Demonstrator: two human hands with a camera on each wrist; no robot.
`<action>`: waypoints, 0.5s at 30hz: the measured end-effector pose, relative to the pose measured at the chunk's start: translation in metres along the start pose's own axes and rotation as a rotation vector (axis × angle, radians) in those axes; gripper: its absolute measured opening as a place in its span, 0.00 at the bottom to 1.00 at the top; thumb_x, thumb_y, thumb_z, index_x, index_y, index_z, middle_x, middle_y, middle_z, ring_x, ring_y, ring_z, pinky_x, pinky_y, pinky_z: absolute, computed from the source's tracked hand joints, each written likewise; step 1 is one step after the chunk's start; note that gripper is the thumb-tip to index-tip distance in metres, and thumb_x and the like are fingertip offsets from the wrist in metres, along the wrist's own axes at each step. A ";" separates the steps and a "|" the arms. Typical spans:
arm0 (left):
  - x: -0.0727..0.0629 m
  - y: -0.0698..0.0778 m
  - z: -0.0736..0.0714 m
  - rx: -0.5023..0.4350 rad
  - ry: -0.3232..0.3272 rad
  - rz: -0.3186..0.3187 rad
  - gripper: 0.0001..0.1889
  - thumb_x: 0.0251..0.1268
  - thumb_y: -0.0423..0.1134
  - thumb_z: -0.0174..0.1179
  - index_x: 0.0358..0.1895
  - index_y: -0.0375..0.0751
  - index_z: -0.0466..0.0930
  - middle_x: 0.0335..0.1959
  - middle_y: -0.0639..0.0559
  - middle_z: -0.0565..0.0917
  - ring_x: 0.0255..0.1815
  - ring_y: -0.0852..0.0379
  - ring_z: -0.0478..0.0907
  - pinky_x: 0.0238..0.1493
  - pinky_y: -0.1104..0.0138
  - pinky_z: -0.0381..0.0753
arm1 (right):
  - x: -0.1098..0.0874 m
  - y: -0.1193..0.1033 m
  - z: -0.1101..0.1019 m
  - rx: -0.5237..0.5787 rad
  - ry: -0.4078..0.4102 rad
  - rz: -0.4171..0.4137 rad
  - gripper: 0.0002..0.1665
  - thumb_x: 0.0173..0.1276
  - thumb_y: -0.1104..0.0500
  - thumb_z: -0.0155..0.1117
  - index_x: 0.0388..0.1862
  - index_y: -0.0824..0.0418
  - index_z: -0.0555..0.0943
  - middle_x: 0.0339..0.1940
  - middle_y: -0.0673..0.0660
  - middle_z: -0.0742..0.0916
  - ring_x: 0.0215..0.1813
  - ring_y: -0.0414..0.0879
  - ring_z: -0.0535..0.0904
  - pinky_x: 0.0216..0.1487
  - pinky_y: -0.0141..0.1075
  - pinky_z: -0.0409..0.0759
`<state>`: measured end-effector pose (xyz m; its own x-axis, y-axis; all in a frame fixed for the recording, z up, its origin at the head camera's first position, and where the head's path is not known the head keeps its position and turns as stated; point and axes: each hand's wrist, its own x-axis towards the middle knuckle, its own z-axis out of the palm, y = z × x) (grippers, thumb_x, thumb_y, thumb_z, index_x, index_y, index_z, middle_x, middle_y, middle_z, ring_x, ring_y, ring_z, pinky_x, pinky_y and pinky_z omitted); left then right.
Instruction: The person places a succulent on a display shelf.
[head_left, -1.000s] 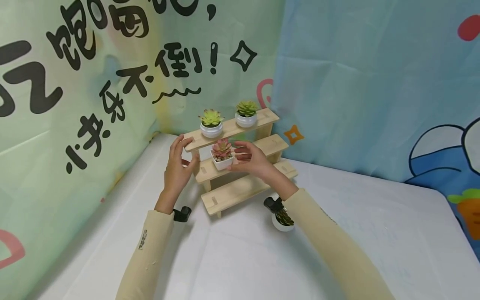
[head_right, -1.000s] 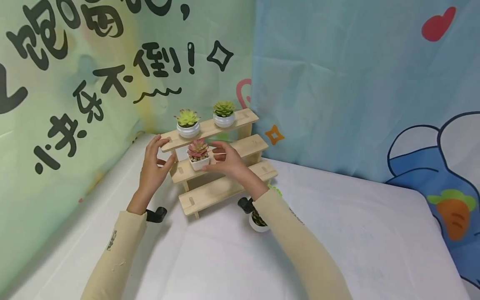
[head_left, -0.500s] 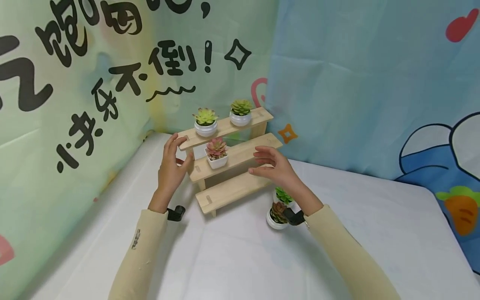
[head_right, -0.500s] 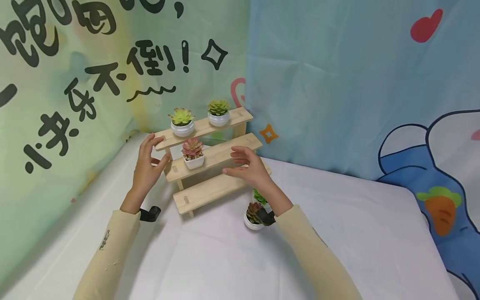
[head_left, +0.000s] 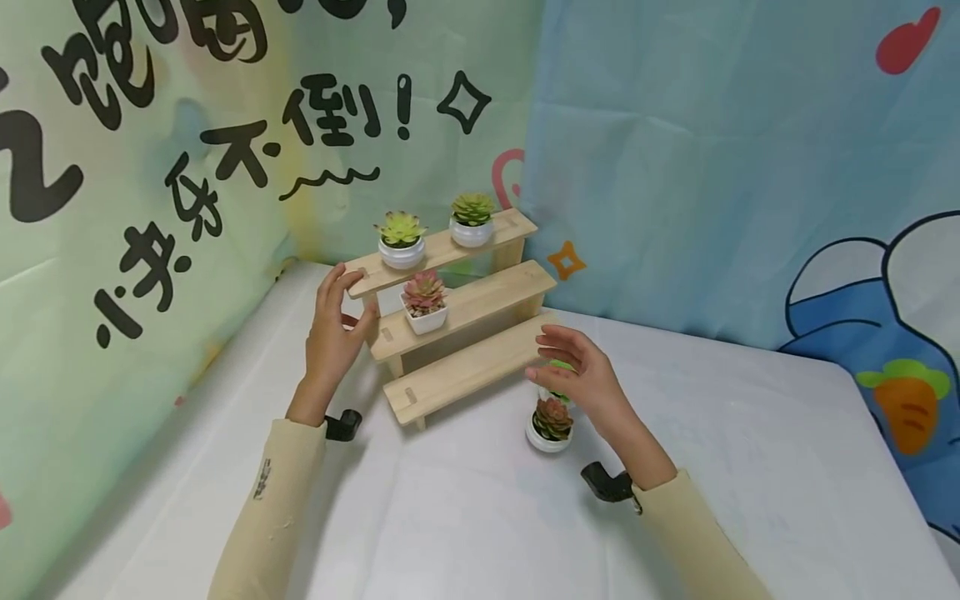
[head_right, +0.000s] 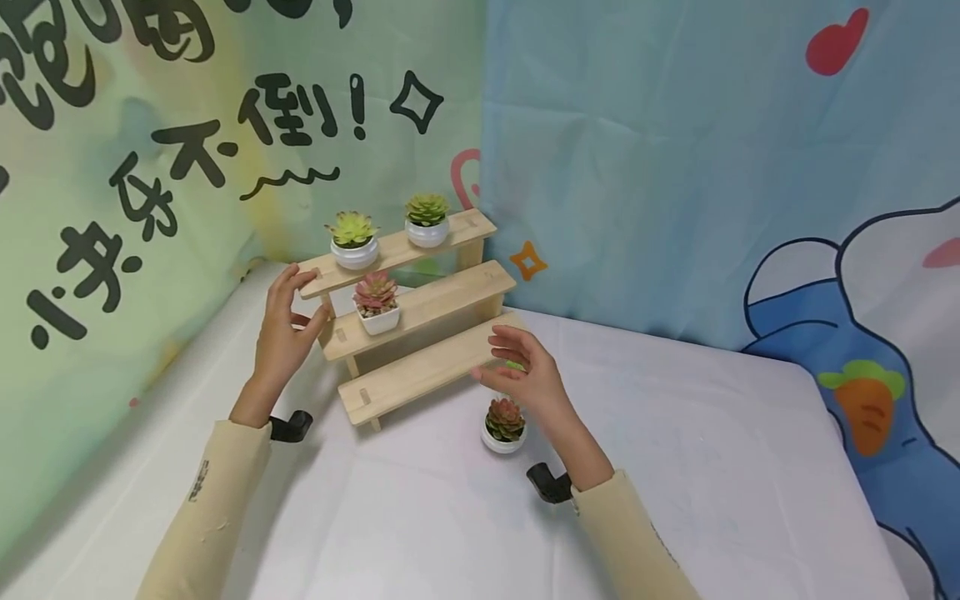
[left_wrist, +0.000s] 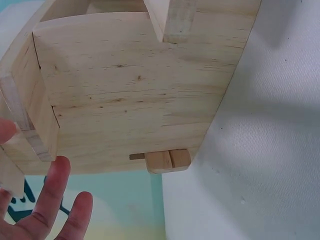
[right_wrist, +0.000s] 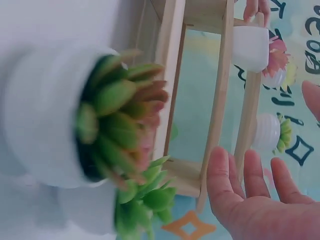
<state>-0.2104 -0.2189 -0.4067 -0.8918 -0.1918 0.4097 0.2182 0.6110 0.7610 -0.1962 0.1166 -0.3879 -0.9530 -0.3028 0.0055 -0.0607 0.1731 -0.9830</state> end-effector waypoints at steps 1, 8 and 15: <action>0.000 0.000 0.000 -0.001 0.000 0.002 0.25 0.72 0.39 0.57 0.69 0.47 0.66 0.77 0.50 0.56 0.36 0.42 0.80 0.30 0.53 0.79 | -0.005 0.002 -0.001 0.003 0.017 -0.001 0.39 0.65 0.66 0.67 0.72 0.66 0.62 0.68 0.66 0.71 0.68 0.54 0.69 0.56 0.26 0.75; -0.001 -0.002 0.000 -0.014 -0.001 0.014 0.25 0.72 0.40 0.57 0.69 0.47 0.66 0.77 0.49 0.56 0.36 0.41 0.80 0.31 0.52 0.79 | -0.033 0.010 0.000 -0.010 0.189 0.083 0.39 0.63 0.65 0.70 0.71 0.63 0.64 0.65 0.60 0.74 0.64 0.46 0.70 0.56 0.25 0.74; -0.001 0.003 0.000 -0.014 -0.007 0.004 0.25 0.71 0.39 0.57 0.70 0.47 0.66 0.76 0.50 0.56 0.36 0.41 0.81 0.33 0.52 0.79 | -0.061 0.026 0.009 0.059 0.361 0.122 0.42 0.60 0.71 0.70 0.71 0.63 0.62 0.60 0.60 0.74 0.60 0.45 0.70 0.54 0.28 0.74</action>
<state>-0.2087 -0.2164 -0.4049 -0.8936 -0.1844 0.4093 0.2270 0.6010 0.7664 -0.1375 0.1313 -0.4154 -0.9960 0.0682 -0.0580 0.0665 0.1300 -0.9893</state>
